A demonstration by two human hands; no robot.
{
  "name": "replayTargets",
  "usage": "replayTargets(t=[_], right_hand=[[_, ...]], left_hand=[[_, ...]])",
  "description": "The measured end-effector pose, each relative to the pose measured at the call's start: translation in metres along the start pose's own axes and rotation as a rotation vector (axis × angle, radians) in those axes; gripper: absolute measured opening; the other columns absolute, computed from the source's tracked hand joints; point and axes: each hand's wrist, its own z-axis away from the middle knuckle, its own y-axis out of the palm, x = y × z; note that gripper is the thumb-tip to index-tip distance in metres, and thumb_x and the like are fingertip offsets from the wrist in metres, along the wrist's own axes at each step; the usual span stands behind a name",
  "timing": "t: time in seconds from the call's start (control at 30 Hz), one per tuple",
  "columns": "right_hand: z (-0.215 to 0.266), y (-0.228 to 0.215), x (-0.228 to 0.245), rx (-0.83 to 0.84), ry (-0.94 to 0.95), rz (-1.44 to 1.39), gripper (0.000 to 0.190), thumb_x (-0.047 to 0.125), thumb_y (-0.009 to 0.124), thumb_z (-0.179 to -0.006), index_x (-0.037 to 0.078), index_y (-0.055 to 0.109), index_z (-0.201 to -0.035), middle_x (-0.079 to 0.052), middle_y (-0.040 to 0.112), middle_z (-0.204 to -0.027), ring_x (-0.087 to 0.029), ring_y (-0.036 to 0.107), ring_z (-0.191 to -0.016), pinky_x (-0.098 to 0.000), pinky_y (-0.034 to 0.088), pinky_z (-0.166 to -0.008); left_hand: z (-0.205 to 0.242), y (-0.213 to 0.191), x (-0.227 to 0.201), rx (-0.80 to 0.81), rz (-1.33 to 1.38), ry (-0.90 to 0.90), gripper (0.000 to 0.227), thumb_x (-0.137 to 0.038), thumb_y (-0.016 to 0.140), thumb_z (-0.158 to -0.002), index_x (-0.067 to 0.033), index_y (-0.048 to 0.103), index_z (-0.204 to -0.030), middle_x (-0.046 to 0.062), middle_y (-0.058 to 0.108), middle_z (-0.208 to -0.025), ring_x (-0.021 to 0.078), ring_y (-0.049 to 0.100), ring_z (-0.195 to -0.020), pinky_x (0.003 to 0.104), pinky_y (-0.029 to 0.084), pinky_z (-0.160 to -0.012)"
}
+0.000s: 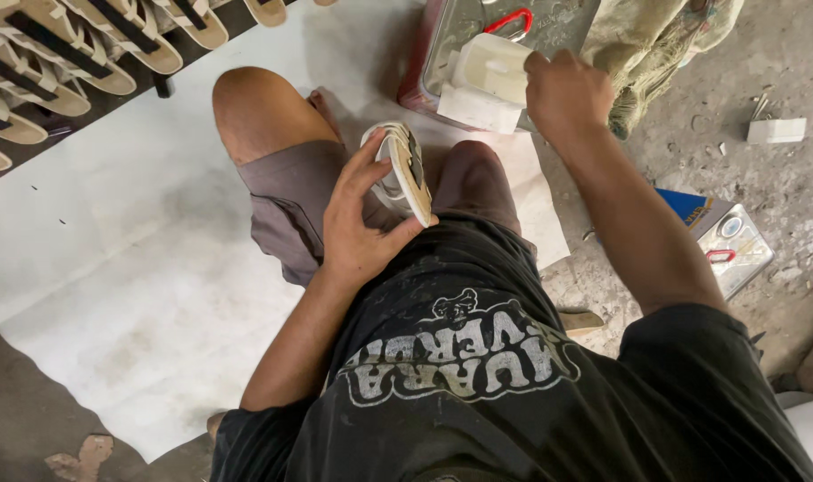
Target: The person sits on the floor and uses a toothbrush to apply white paint to the straps of a wooden sandal. They repeatedly dip the brush into a container of paint and carefully coat the straps, then place the finished sandal on a nearby rack.
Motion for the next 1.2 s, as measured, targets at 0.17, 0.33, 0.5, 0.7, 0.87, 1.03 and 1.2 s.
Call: replayTargets(t=[0.17, 0.33, 0.5, 0.7, 0.87, 1.03, 1.2], right_hand=[[0.011, -0.026, -0.006, 0.072, 0.015, 0.02, 0.016, 0.026, 0.064, -0.1, 0.016, 0.072, -0.11, -0.014, 0.07, -0.097, -0.037, 0.069, -0.08, -0.0508, 0.053, -0.064], [0.063, -0.069, -0.011, 0.164, 0.06, -0.062, 0.019, 0.029, 0.067, -0.099, 0.023, 0.077, -0.114, -0.012, 0.073, -0.088, -0.033, 0.071, -0.081, -0.0487, 0.054, -0.066], [0.096, -0.068, 0.028, 0.061, -0.002, -1.012, 0.016, 0.008, 0.071, -0.1, 0.009, 0.074, -0.115, -0.011, 0.074, -0.095, -0.015, 0.067, -0.069, -0.0301, 0.05, -0.059], [0.116, -0.056, 0.076, 0.126, 0.068, -1.683, 0.018, -0.001, 0.068, -0.102, -0.002, 0.068, -0.12, -0.009, 0.071, -0.093, -0.006, 0.06, -0.07, -0.0199, 0.047, -0.061], [0.117, -0.061, 0.089, -0.022, 0.022, -1.562, 0.015, 0.0, 0.067, -0.104, -0.004, 0.066, -0.118, -0.011, 0.07, -0.109, -0.01, 0.064, -0.095, -0.0245, 0.052, -0.085], [0.116, -0.076, 0.089, -0.118, -0.133, -1.424, 0.014, -0.002, 0.07, -0.099, -0.003, 0.067, -0.112, -0.013, 0.071, -0.105, -0.015, 0.067, -0.094, -0.0263, 0.052, -0.08], [0.107, -0.082, 0.085, -0.181, -0.28, -1.374, 0.012, -0.003, 0.07, -0.097, -0.003, 0.066, -0.109, -0.014, 0.071, -0.105, -0.02, 0.07, -0.095, -0.0274, 0.054, -0.08]], left_hand=[[0.0, 0.001, 0.004, -0.021, -0.011, 0.02, 0.076, -0.023, 0.097, -0.08, -0.0086, 0.049, -0.139, 0.022, 0.047, -0.159, 0.0388, 0.05, -0.151, 0.049, 0.044, -0.126], [0.0, -0.005, 0.016, -0.052, 0.033, 0.101, 0.071, -0.021, 0.095, -0.083, -0.0131, 0.051, -0.137, 0.02, 0.045, -0.16, 0.0388, 0.047, -0.152, 0.049, 0.042, -0.124], [-0.004, -0.004, 0.018, 0.041, -0.028, 0.235, 0.071, -0.027, 0.094, -0.079, -0.0265, 0.053, -0.137, 0.015, 0.042, -0.161, 0.0397, 0.038, -0.155, 0.051, 0.035, -0.127], [-0.006, -0.001, 0.004, 0.051, -0.009, 0.301, 0.065, -0.024, 0.095, -0.084, -0.029, 0.056, -0.136, 0.013, 0.042, -0.161, 0.0393, 0.038, -0.155, 0.051, 0.038, -0.126], [-0.01, -0.008, -0.003, 0.085, 0.058, 0.31, 0.067, -0.022, 0.095, -0.087, -0.0261, 0.053, -0.14, 0.015, 0.042, -0.162, 0.041, 0.039, -0.156, 0.051, 0.04, -0.126], [-0.01, -0.011, -0.013, 0.068, 0.039, 0.267, 0.071, -0.024, 0.095, -0.087, -0.024, 0.051, -0.143, 0.016, 0.043, -0.162, 0.0391, 0.04, -0.155, 0.049, 0.04, -0.126], [-0.01, -0.012, -0.019, 0.054, 0.112, 0.188, 0.072, -0.026, 0.093, -0.087, -0.0254, 0.049, -0.145, 0.017, 0.043, -0.163, 0.0352, 0.044, -0.151, 0.047, 0.041, -0.126]])
